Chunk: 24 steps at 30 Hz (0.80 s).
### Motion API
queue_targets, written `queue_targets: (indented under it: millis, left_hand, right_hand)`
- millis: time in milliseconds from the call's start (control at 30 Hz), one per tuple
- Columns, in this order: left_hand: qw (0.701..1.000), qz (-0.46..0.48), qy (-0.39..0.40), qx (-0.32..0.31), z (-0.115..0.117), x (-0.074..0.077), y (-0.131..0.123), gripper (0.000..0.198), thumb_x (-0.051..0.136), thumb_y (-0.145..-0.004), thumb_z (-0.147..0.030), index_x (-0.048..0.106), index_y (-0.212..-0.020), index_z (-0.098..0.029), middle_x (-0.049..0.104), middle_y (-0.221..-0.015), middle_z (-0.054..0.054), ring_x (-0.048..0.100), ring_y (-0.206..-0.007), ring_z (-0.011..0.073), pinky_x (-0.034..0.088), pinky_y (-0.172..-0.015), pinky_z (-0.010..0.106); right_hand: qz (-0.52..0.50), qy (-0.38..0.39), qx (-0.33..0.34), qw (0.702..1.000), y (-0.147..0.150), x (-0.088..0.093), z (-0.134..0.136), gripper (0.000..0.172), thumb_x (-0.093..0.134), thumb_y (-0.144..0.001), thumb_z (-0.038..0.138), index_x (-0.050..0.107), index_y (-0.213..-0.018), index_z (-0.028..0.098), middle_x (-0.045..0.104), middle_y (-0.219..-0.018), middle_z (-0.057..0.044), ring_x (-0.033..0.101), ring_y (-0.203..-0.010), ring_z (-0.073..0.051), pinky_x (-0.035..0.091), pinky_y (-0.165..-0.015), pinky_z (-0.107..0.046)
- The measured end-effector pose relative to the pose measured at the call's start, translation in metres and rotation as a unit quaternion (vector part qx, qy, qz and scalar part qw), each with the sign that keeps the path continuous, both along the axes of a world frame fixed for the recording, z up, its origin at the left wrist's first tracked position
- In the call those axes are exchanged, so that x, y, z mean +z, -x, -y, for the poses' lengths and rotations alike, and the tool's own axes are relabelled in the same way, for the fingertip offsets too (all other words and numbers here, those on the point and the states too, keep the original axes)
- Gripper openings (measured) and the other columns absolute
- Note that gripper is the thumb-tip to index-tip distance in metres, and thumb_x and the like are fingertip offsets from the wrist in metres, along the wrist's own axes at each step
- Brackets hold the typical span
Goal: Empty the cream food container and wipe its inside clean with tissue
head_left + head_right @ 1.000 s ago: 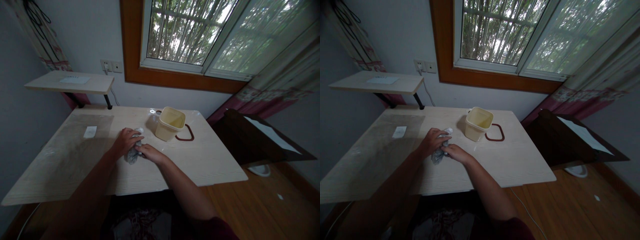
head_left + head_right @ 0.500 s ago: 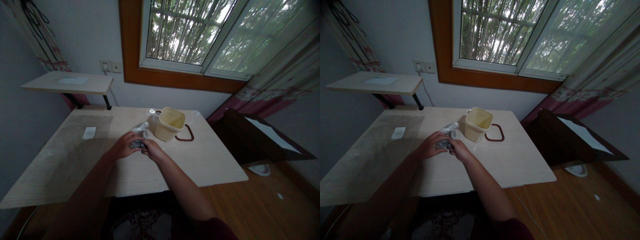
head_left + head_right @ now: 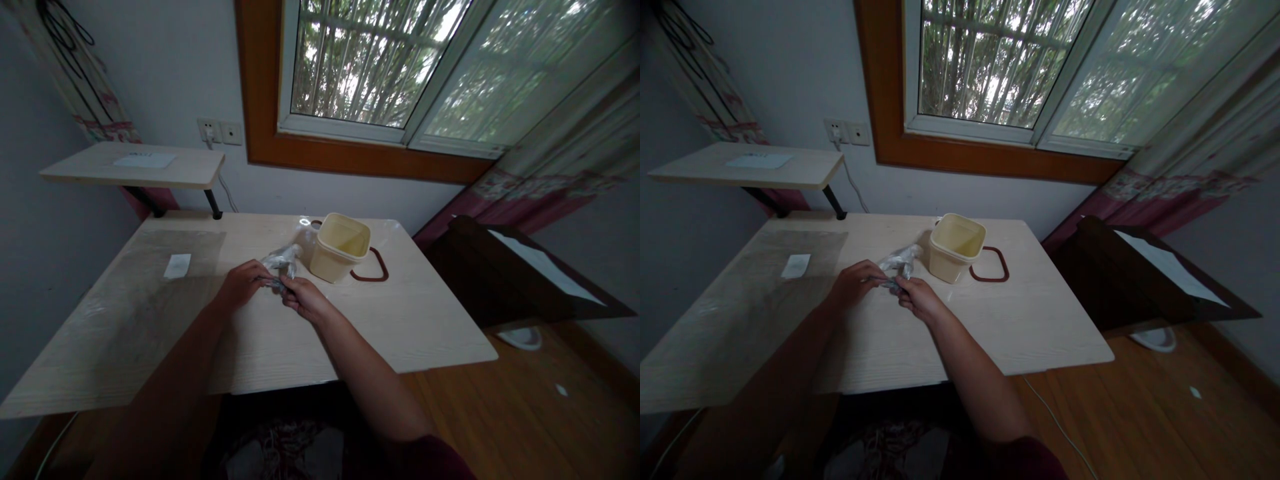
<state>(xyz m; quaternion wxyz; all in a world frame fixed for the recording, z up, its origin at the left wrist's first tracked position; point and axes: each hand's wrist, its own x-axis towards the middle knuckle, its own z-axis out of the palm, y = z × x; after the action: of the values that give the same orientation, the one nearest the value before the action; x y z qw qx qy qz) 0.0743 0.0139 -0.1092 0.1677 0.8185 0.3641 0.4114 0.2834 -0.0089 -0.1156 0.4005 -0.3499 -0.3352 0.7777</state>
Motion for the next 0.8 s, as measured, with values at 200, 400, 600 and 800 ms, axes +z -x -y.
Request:
queue_targets:
  millis: [200,400,600,800]
  left_hand:
    - [0.996,0.085,0.014,0.036,-0.0031,0.0027,0.0039,0.013,0.068,-0.086,-0.015,0.079,-0.083,-0.022,0.074,-0.085,0.004,0.069,-0.078,0.0149,0.053,-0.073,0.025]
    - [0.984,0.160,0.069,0.040,-0.0034,0.0051,0.0022,0.008,0.080,-0.080,-0.028,0.079,-0.083,-0.021,0.072,-0.082,0.004,0.067,-0.076,0.0155,0.051,-0.070,0.026]
    - [0.933,0.272,0.235,-0.027,0.0023,0.0073,0.0038,0.031,0.069,-0.089,-0.044,0.073,-0.079,-0.015,0.068,-0.079,0.006,0.063,-0.072,0.0158,0.050,-0.068,0.028]
    - [0.892,0.257,0.373,0.008,-0.0028,-0.0003,0.0013,0.035,0.072,-0.083,-0.049,0.071,-0.095,-0.015,0.072,-0.086,0.005,0.064,-0.070,0.0148,0.049,-0.064,0.026]
  right_hand:
    - [-0.030,0.017,-0.002,0.999,-0.0016,-0.0056,-0.0026,0.043,0.089,-0.071,0.046,0.061,-0.080,0.014,0.056,-0.064,0.004,0.021,-0.047,-0.002,0.012,-0.044,-0.022]
    - [-0.062,0.013,0.005,0.998,-0.0058,-0.0097,-0.0028,0.038,0.088,-0.075,0.041,0.064,-0.089,0.015,0.063,-0.071,0.001,0.023,-0.048,-0.002,0.014,-0.045,-0.020]
    - [-0.065,0.018,0.011,0.998,-0.0076,-0.0064,-0.0010,0.039,0.089,-0.074,0.039,0.063,-0.093,0.017,0.067,-0.076,-0.002,0.025,-0.049,-0.003,0.018,-0.046,-0.020]
    - [-0.070,0.018,0.013,0.997,-0.0073,-0.0089,-0.0017,0.040,0.090,-0.073,0.038,0.063,-0.094,0.017,0.065,-0.076,-0.001,0.026,-0.050,-0.003,0.019,-0.047,-0.020]
